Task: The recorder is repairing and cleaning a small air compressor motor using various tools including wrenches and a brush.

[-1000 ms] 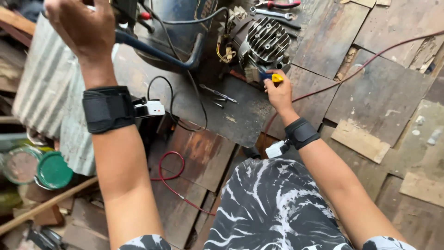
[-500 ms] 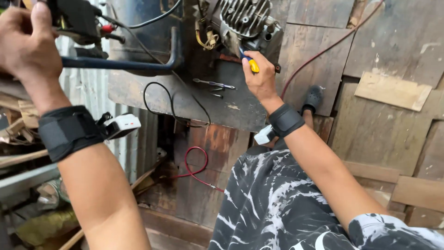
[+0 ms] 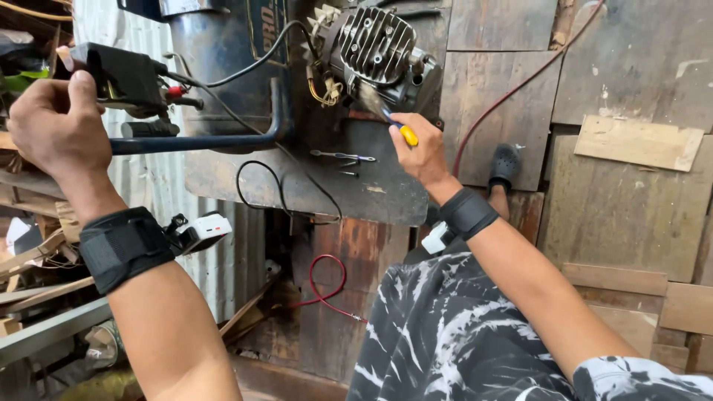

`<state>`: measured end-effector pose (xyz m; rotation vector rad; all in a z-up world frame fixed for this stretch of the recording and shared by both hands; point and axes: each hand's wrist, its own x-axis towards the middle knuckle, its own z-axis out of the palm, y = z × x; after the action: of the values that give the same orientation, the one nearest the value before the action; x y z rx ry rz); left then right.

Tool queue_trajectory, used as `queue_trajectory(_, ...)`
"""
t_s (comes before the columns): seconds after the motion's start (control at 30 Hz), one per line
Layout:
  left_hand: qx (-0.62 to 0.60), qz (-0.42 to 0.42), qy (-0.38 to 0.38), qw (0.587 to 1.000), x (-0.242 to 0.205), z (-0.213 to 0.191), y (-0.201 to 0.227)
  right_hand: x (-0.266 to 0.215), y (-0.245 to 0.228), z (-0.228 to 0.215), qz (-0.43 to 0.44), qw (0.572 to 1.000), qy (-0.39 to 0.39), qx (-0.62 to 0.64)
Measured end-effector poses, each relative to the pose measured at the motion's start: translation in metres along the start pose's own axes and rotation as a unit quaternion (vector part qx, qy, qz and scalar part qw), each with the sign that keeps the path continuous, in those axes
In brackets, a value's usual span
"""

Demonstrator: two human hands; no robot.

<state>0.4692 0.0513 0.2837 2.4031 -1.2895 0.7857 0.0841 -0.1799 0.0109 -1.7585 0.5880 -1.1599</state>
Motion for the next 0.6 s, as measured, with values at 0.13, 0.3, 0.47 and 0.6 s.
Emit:
queue_trajectory(0.13,-0.037,-0.031,-0.020,0.999,-0.012,-0.004,0.009,0.003,-0.002,0.007,-0.003,0.999,-0.017,0.031)
queue_trajectory(0.3,-0.011,-0.016,-0.013,1.000,-0.002,0.001,0.001,0.014,-0.001,0.003,0.039,0.999,-0.016,-0.030)
queue_trajectory(0.47,0.001,-0.033,-0.021,0.999,-0.004,-0.006,0.015,0.021,-0.008,0.001,-0.003,0.999,-0.024,0.031)
queue_trajectory(0.6,-0.009,-0.048,-0.029,0.998,-0.001,-0.002,0.008,0.013,0.015,0.009,0.033,0.997,-0.061,-0.043)
